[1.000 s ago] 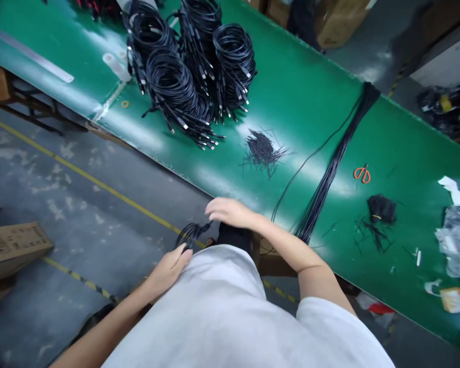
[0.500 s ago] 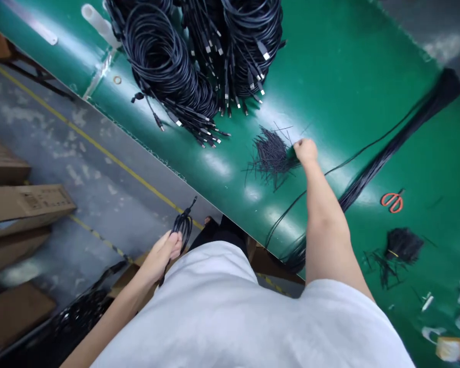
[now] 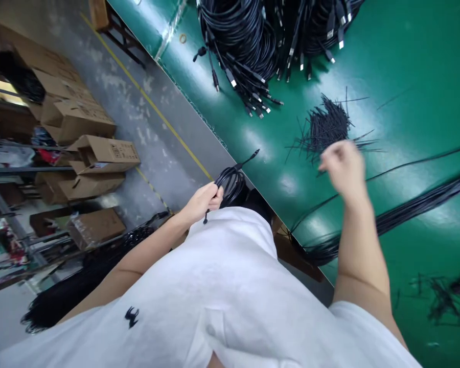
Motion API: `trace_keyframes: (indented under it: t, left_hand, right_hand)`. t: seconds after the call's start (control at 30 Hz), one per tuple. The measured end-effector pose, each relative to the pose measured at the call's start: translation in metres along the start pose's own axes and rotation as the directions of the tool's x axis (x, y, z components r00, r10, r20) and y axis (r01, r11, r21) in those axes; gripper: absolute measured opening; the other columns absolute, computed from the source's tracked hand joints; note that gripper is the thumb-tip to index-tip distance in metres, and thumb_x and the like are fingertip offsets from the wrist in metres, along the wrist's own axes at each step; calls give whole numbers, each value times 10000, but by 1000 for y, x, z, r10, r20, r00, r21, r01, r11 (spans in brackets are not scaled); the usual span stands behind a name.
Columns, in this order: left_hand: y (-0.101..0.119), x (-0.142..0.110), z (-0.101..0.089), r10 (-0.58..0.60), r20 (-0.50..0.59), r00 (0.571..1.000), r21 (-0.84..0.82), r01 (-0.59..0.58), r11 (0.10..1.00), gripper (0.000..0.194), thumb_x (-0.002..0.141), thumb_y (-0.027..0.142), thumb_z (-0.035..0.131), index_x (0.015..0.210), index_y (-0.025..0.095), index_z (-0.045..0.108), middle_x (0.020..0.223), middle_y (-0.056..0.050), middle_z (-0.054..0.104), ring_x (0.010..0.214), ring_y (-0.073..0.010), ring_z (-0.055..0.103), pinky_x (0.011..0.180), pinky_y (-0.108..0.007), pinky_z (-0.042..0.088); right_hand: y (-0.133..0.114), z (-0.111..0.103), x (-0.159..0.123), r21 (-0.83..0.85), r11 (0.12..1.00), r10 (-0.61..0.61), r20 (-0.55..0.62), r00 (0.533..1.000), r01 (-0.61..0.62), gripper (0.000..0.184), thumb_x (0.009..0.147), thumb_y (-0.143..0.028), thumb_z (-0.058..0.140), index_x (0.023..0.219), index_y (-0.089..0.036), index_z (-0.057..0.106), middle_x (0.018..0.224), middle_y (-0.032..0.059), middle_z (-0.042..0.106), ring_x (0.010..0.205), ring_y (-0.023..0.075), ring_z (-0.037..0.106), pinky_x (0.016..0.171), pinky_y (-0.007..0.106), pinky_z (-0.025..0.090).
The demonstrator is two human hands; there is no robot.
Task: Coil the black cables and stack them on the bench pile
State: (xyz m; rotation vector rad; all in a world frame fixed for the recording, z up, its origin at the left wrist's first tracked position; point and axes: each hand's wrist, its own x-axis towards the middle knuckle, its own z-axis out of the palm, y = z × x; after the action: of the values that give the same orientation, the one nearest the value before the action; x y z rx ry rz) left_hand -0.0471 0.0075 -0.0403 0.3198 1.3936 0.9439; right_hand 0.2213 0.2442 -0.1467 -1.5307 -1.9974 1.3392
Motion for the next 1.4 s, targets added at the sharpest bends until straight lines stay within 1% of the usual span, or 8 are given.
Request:
trace_keyframes:
  t: [0.07,0.13,0.33,0.7,0.9,1.07,1.3,1.4]
  left_hand:
    - [5,3,6,28,100,995,18,-30,999,501,878,674,512,769,190,441,550,103,284,461,-48,220,456,-192,211]
    - [8,5,10,51,195,980,44,-61,997,516,882,686,489,815,175,477,557,97,316,467,-50,241,465,-201,222]
    - [-2,6,8,87,249,965,78,-110,991,484,865,653,561,906,187,439,610,88,425,487,-58,361,496,-219,301]
    - [-31,7,-24,208,-37,977,107,-203,973,237,957,399,507,1000,206,376,628,101,442,485,-62,372,506,-218,286]
    - [-28,3,-47,202,104,974,153,-216,964,197,982,371,403,1038,193,464,646,81,411,501,-78,331,516,-231,279]
    - [-22,-1,-61,287,90,954,512,-291,808,202,970,256,403,1049,153,558,747,10,538,663,-119,463,700,-276,391]
    - [-14,6,-82,64,258,964,380,-162,911,280,996,357,387,1050,140,556,601,50,447,521,-104,373,550,-265,332]
    - [-3,1,-97,3,382,924,351,-148,925,265,970,413,458,984,163,545,568,62,436,513,-96,371,525,-252,300]
  right_hand:
    - [-36,47,-67,290,951,-30,427,904,-105,240,851,-327,650,1012,-150,668,751,22,634,626,103,562,661,264,428]
    - [-66,96,-113,422,857,-18,598,802,-295,278,804,-406,658,933,-160,681,685,-12,592,576,96,492,606,256,394]
    - [-107,161,-117,778,534,58,357,932,-331,260,746,-413,668,805,-164,622,649,-47,476,573,65,338,573,222,301]
    - [-125,180,-118,439,887,-174,31,984,144,170,859,-308,565,824,-178,670,823,16,606,766,130,545,745,266,427]
    - [-128,189,-125,209,933,-304,27,952,292,221,949,-302,486,933,-173,664,907,51,659,806,154,591,741,275,463]
    - [-142,180,-124,-439,622,-575,306,758,649,331,1022,-224,355,962,-139,669,920,99,643,765,175,552,678,298,400]
    - [-172,161,-103,-482,-27,-793,543,275,876,285,1002,-152,415,1144,-104,657,1313,136,594,1240,257,495,1013,412,368]
    - [-185,160,-103,-470,-172,-751,631,194,866,245,987,-143,429,944,-127,669,1015,110,663,962,222,591,908,399,416]
